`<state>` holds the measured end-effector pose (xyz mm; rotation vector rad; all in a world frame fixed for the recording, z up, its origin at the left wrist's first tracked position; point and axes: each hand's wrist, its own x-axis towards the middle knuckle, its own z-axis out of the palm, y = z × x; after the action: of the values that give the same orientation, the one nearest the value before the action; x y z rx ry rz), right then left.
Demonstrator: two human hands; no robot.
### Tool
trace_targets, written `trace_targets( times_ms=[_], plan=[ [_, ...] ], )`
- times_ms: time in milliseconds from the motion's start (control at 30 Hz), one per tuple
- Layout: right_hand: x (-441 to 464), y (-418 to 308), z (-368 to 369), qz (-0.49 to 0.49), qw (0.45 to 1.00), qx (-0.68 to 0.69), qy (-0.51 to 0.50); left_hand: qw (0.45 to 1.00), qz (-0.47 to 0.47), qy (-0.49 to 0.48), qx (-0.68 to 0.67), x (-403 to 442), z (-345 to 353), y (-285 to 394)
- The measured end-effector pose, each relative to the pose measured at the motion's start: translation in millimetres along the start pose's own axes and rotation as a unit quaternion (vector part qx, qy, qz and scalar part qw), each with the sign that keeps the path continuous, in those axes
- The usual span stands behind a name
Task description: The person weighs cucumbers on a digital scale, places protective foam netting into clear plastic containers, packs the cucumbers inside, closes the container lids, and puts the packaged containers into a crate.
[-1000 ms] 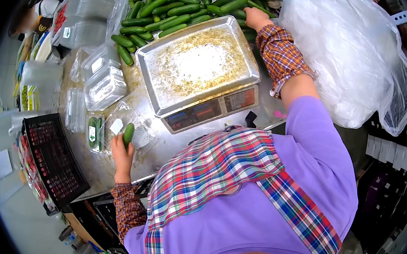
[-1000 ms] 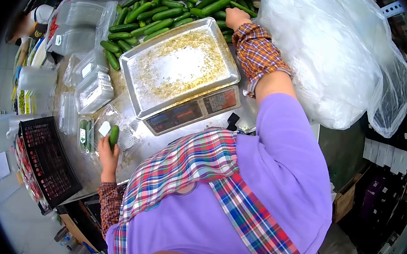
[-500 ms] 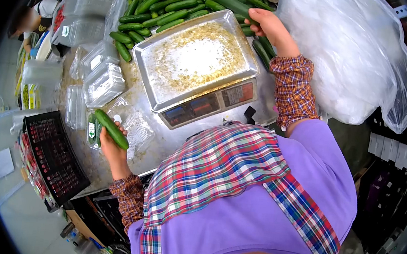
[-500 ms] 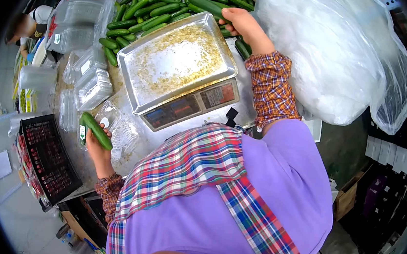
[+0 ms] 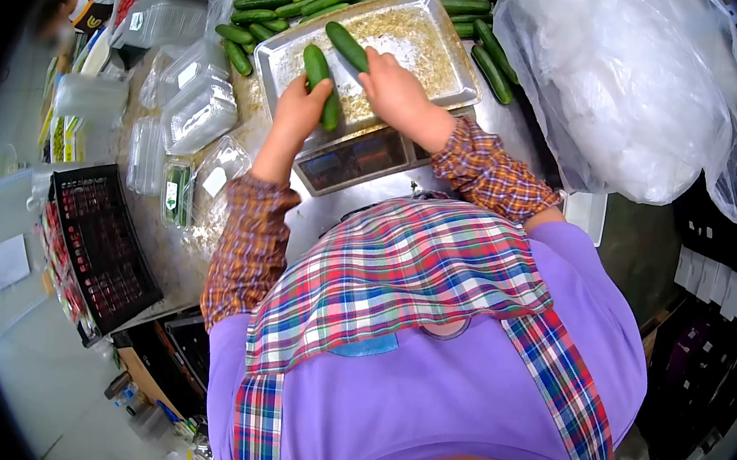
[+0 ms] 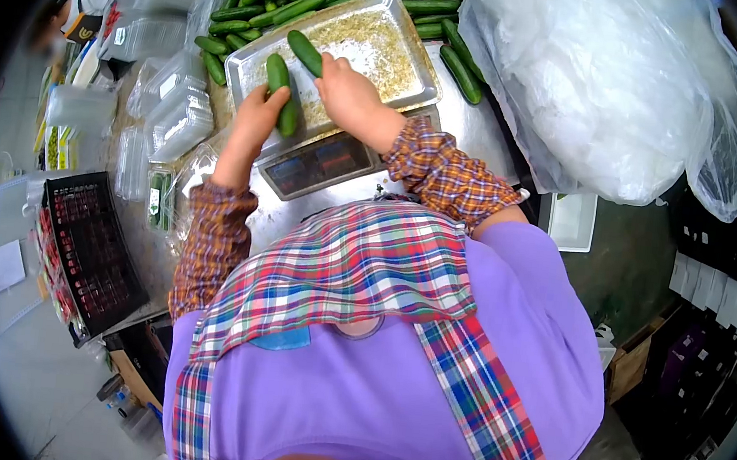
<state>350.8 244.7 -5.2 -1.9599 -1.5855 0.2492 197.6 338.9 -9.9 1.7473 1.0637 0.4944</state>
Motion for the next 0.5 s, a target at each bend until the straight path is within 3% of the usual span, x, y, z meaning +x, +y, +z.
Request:
trace_targets(
  times_ms=[67,200,333,367,500],
  plan=[
    [-7,-9,12,-0.015,0.999,-0.023,-0.016,0.987,0.065,0.045,0.137,12,14,-6],
    [-18,-14,12,-0.015,0.998,-0.052,-0.046,0.974,0.138,0.079,0.163,11,17,-18],
    [-16,-6,4,-0.037,0.996,-0.044,-0.067,0.992,0.039,0.024,0.116,1,-3,-7],
    [-15,-1,5,-0.05,0.997,-0.035,-0.039,0.975,0.119,0.083,0.167,3,-5,-19],
    [-14,-1,-13,-0.074,0.996,-0.041,0.001,0.987,0.105,0.106,0.054,5,-25,-43]
  ],
)
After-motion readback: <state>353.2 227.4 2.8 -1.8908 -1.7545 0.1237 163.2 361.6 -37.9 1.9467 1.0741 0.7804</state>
